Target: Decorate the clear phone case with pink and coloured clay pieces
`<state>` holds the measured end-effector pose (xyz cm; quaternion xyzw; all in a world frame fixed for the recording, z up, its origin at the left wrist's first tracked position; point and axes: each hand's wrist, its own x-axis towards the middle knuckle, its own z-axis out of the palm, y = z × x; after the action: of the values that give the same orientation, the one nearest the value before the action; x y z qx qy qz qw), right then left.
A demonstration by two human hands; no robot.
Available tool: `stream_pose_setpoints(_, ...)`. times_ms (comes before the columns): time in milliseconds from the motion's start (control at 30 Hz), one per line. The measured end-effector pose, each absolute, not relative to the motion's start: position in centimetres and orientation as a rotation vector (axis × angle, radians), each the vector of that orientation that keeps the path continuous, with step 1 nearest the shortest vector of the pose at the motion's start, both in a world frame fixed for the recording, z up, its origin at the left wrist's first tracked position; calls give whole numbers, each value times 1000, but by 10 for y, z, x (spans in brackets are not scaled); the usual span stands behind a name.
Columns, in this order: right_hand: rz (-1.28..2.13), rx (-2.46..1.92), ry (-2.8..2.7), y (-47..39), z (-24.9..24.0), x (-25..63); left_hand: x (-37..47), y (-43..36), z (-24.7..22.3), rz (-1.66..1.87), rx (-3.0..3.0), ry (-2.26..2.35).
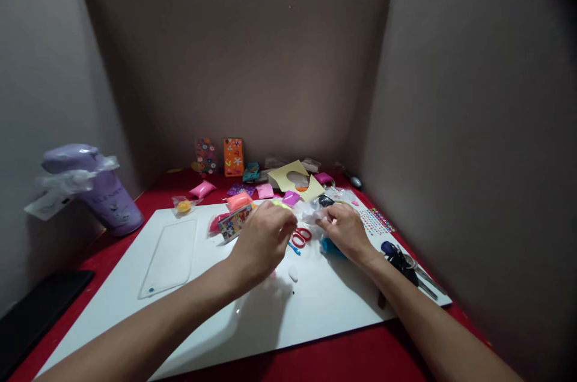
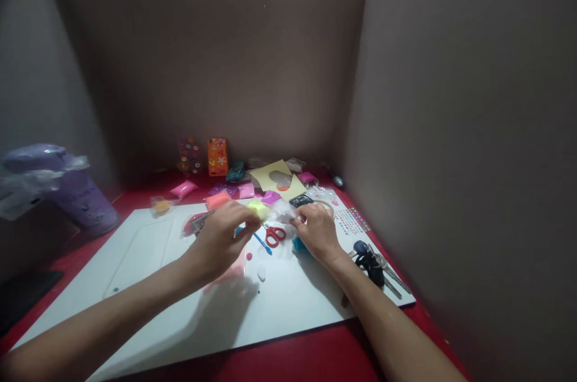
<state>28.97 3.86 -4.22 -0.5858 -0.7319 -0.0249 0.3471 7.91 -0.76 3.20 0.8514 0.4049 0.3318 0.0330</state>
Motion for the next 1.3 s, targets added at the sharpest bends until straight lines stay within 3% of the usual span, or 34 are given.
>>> stream_pose_setpoints(200, -112, -1483, -1926, 35, -41, 287, 106, 24, 20, 1022, 2784, 1466)
stream_pose_setpoints(1033, -127, -1447, -1960, 31, -42, 285, 119, 34, -4, 1030, 3108, 1364)
stream_pose_setpoints(1300, -116, -1466, -1948, 31, -42, 285, 120, 36, -6, 1174, 2801, 1342)
